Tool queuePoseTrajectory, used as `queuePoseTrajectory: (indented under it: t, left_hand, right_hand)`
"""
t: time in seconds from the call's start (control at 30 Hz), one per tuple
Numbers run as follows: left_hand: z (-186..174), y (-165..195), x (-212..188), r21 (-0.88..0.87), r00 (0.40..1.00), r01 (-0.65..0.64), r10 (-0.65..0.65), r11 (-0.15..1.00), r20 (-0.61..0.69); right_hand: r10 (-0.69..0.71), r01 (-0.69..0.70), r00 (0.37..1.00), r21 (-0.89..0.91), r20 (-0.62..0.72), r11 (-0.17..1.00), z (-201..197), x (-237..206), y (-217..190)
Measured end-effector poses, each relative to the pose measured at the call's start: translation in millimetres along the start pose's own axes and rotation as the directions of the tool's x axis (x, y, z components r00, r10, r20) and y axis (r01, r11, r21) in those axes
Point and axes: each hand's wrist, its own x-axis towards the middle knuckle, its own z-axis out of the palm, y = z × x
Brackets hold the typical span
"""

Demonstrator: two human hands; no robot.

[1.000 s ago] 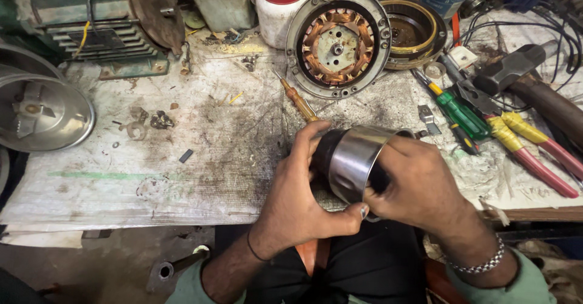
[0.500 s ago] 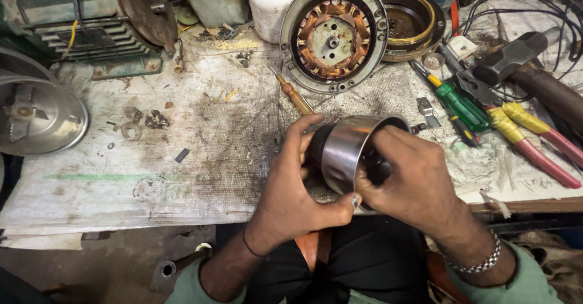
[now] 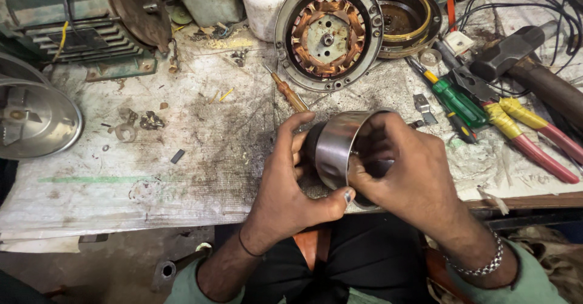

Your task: The person repairs a stainless steel mixer jar at a cluttered workbench. They remove a red plastic cover from a motor part, fit a black coupler into the jar base, press and seat the coupler by hand, then use pliers and a screwdriver to tighten and adjust the central fastener inside the jar.

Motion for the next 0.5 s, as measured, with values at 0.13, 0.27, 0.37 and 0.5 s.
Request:
queuePoseTrajectory:
  t: [0.13, 0.27, 0.37, 0.5]
  left_hand:
    - [0.2, -1.7, 0.4, -0.033, 1.0, 0.005, -0.005, 0.999, -0.002]
    - [0.8, -2.8, 0.6, -0.062, 1.0, 0.001, -0.001, 0.998, 0.001]
    - [0.5, -2.3, 0.4, -0.043, 1.0, 0.009, -0.009, 0.999, 0.002]
    - [0.4, -1.1, 0.8, -0.011, 1.0, 0.009, -0.009, 1.0, 0.002]
  right_hand:
    - [0.02, -0.02, 1.0, 0.012, 0.015, 1.0, -3.0, 1.2, -2.1]
    - [0.108, -0.115, 0.992, 0.112, 0.067, 0.987, -5.7, 1.5, -3.2]
    - [0.182, -0.193, 0.979, 0.127, 0.089, 0.973, -7.2, 2.1, -3.1]
    - [0.166, -0.177, 0.982, 0.146, 0.085, 0.973, -7.1, 1.8, -2.3]
